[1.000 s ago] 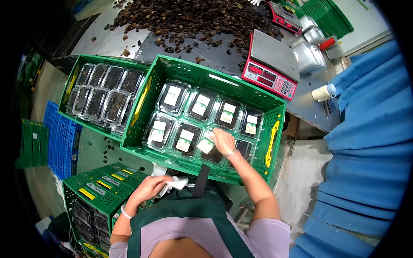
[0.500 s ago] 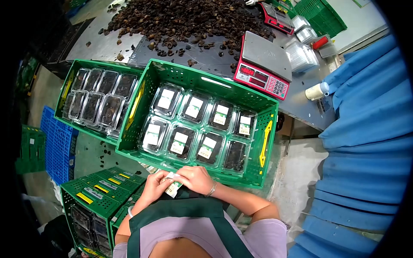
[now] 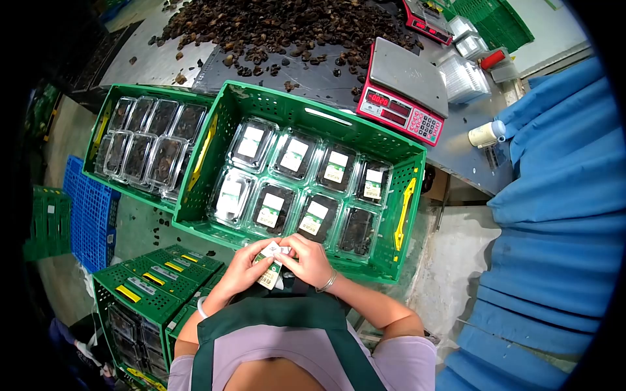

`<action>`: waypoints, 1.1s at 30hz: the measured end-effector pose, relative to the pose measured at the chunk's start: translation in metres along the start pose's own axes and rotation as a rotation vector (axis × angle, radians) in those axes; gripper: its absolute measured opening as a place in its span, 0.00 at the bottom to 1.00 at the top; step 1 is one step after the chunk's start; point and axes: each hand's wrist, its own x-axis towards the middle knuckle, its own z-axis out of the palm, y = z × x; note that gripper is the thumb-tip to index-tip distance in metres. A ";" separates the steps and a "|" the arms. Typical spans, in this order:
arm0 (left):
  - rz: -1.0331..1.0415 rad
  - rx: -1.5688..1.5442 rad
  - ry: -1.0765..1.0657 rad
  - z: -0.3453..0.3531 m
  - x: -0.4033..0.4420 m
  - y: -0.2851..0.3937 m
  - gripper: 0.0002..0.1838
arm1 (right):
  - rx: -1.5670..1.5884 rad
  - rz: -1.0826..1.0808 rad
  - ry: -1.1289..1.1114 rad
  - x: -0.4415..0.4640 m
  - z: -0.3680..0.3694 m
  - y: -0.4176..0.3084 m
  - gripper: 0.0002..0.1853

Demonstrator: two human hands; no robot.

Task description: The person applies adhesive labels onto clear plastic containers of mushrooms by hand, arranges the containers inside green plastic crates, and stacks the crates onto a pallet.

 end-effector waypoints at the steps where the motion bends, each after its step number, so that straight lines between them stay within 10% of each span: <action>1: -0.066 -0.071 0.051 0.005 -0.001 -0.004 0.17 | -0.024 0.001 0.014 0.000 0.000 -0.001 0.11; 11: -0.181 0.135 0.164 0.006 -0.002 -0.015 0.10 | -0.164 -0.100 0.154 0.016 -0.022 0.004 0.05; 15: -0.115 0.422 -0.154 -0.014 -0.016 -0.003 0.12 | -0.557 0.116 0.367 0.034 -0.101 0.053 0.06; 21: -0.224 0.029 -0.287 -0.056 -0.051 -0.039 0.08 | -1.047 0.657 -0.402 -0.001 -0.125 0.172 0.18; 23: 0.006 0.321 -0.102 -0.056 -0.060 -0.033 0.07 | -1.121 0.655 -0.314 -0.014 -0.111 0.212 0.21; 26: -0.216 0.027 0.130 -0.056 -0.076 -0.045 0.10 | -1.185 0.706 -0.319 -0.006 -0.116 0.199 0.35; 33: -0.215 -0.335 0.779 -0.110 -0.110 -0.032 0.20 | -0.963 0.108 -0.028 0.103 -0.126 0.114 0.20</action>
